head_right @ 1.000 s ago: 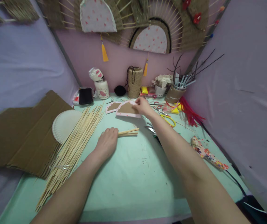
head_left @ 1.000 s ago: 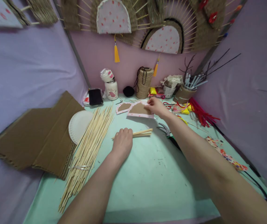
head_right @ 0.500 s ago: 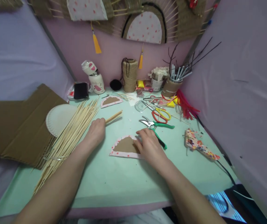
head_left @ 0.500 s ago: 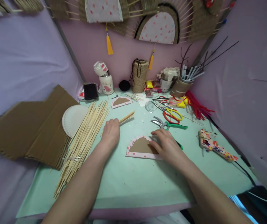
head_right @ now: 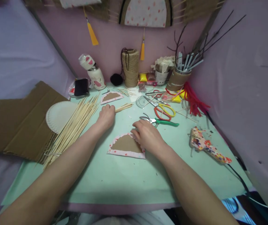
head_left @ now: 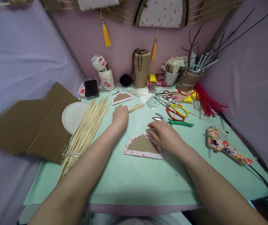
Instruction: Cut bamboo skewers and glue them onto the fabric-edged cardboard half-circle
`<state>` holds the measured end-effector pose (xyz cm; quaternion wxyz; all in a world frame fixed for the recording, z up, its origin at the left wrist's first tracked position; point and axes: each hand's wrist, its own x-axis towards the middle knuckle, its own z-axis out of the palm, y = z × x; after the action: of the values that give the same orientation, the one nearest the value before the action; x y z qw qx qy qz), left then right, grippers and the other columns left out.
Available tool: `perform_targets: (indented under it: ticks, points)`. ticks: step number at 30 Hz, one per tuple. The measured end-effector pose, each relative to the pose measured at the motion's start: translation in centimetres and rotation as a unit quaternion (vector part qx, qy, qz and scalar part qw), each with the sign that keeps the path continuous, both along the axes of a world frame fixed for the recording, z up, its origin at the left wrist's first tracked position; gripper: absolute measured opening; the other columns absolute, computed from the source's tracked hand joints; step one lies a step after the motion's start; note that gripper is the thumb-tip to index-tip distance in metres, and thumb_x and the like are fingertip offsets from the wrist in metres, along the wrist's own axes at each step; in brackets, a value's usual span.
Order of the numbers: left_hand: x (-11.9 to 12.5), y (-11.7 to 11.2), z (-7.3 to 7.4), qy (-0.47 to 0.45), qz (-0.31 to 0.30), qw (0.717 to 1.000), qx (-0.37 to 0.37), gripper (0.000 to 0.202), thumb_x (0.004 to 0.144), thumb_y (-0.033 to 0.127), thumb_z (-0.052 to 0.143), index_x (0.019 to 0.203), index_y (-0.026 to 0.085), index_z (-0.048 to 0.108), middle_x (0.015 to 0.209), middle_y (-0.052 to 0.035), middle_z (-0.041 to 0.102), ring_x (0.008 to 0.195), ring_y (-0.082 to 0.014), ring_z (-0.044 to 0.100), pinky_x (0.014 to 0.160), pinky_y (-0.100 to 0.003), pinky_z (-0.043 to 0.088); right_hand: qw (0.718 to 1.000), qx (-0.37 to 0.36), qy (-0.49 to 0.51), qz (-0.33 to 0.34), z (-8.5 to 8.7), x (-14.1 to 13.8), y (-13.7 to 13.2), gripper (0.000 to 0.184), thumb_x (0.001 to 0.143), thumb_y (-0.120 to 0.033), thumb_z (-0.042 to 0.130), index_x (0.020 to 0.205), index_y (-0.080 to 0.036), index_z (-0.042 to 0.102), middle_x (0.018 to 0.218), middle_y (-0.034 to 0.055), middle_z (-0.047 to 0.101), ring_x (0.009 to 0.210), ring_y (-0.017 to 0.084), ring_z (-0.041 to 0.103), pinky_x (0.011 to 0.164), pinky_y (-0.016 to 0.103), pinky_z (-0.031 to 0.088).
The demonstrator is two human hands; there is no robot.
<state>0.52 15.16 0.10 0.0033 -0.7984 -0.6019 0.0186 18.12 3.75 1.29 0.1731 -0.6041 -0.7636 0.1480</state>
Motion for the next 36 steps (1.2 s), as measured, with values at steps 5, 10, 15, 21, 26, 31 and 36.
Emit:
perform_targets:
  ticks: [5, 10, 15, 21, 26, 31, 36]
  points:
    - [-0.7, -0.2, -0.1, -0.008, -0.032, 0.999, 0.014, 0.027, 0.088, 0.008, 0.034, 0.101, 0.01, 0.058, 0.102, -0.0153, 0.058, 0.097, -0.0266, 0.053, 0.081, -0.035, 0.041, 0.999, 0.017, 0.014, -0.024, 0.6, 1.3, 0.1, 0.021, 0.09, -0.029, 0.049, 0.103, -0.019, 0.062, 0.103, 0.0092, 0.066, 0.097, 0.025, 0.059, 0.081, 0.037, 0.045]
    - [-0.5, -0.6, 0.5, -0.023, -0.007, 0.999, 0.024, 0.026, 0.091, 0.023, 0.04, 0.095, 0.014, 0.063, 0.097, -0.0136, 0.062, 0.093, -0.0269, 0.058, 0.071, -0.033, 0.043, 1.0, 0.01, 0.001, -0.029, 0.6, 1.4, 0.3, 0.02, 0.09, -0.028, 0.048, 0.101, -0.018, 0.062, 0.1, 0.0088, 0.066, 0.093, 0.024, 0.06, 0.078, 0.035, 0.045]
    - [-0.7, -0.6, 0.8, -0.036, 0.012, 0.999, 0.031, 0.025, 0.088, 0.024, 0.044, 0.092, 0.015, 0.067, 0.095, -0.0135, 0.065, 0.09, -0.0267, 0.06, 0.07, -0.033, 0.043, 0.999, 0.005, -0.02, -0.033, 0.4, 1.8, 0.3, 0.022, 0.091, -0.029, 0.048, 0.102, -0.017, 0.062, 0.099, 0.0099, 0.066, 0.092, 0.025, 0.06, 0.077, 0.035, 0.045]
    - [-1.3, -0.6, 0.8, -0.099, 0.007, 0.994, 0.054, 0.018, 0.086, 0.024, 0.048, 0.084, 0.017, 0.064, 0.091, -0.0112, 0.065, 0.091, -0.0257, 0.059, 0.072, -0.034, 0.043, 0.999, 0.007, -0.014, -0.051, 0.5, 2.5, 0.5, 0.025, 0.091, -0.031, 0.049, 0.106, -0.016, 0.062, 0.103, 0.0105, 0.067, 0.092, 0.024, 0.061, 0.077, 0.034, 0.045]
    - [-1.1, -1.7, 2.4, -0.309, 0.004, 0.945, 0.109, 0.012, 0.085, 0.025, 0.05, 0.08, 0.018, 0.059, 0.088, -0.0072, 0.063, 0.089, -0.0205, 0.056, 0.082, -0.034, 0.043, 0.999, 0.002, -0.004, -0.051, 0.6, 2.6, 0.5, 0.026, 0.091, -0.032, 0.048, 0.105, -0.017, 0.063, 0.1, 0.0105, 0.067, 0.089, 0.024, 0.061, 0.075, 0.034, 0.045]
    - [-0.5, -4.0, 2.6, -0.665, 0.079, 0.733, -0.117, 0.019, 0.078, 0.035, 0.062, 0.077, 0.018, 0.053, 0.067, 0.0021, 0.053, 0.061, -0.0102, 0.051, 0.062, -0.026, 0.048, 0.993, -0.035, 0.027, 0.106, 0.7, 1.2, -0.8, 0.064, 0.069, -0.053, 0.071, 0.121, -0.019, 0.054, 0.119, 0.0119, 0.056, 0.11, 0.029, 0.05, 0.088, 0.038, 0.044]
    - [-0.4, -6.4, 1.7, -0.732, 0.163, 0.604, -0.27, 0.028, 0.066, 0.029, 0.075, 0.078, 0.017, 0.052, 0.068, 0.0036, 0.053, 0.064, -0.0079, 0.055, 0.069, -0.028, 0.053, 0.985, -0.088, -0.004, 0.151, 0.5, -0.6, -2.5, 0.071, 0.058, -0.039, 0.08, 0.12, -0.017, 0.052, 0.114, 0.0124, 0.052, 0.104, 0.03, 0.047, 0.088, 0.043, 0.043]
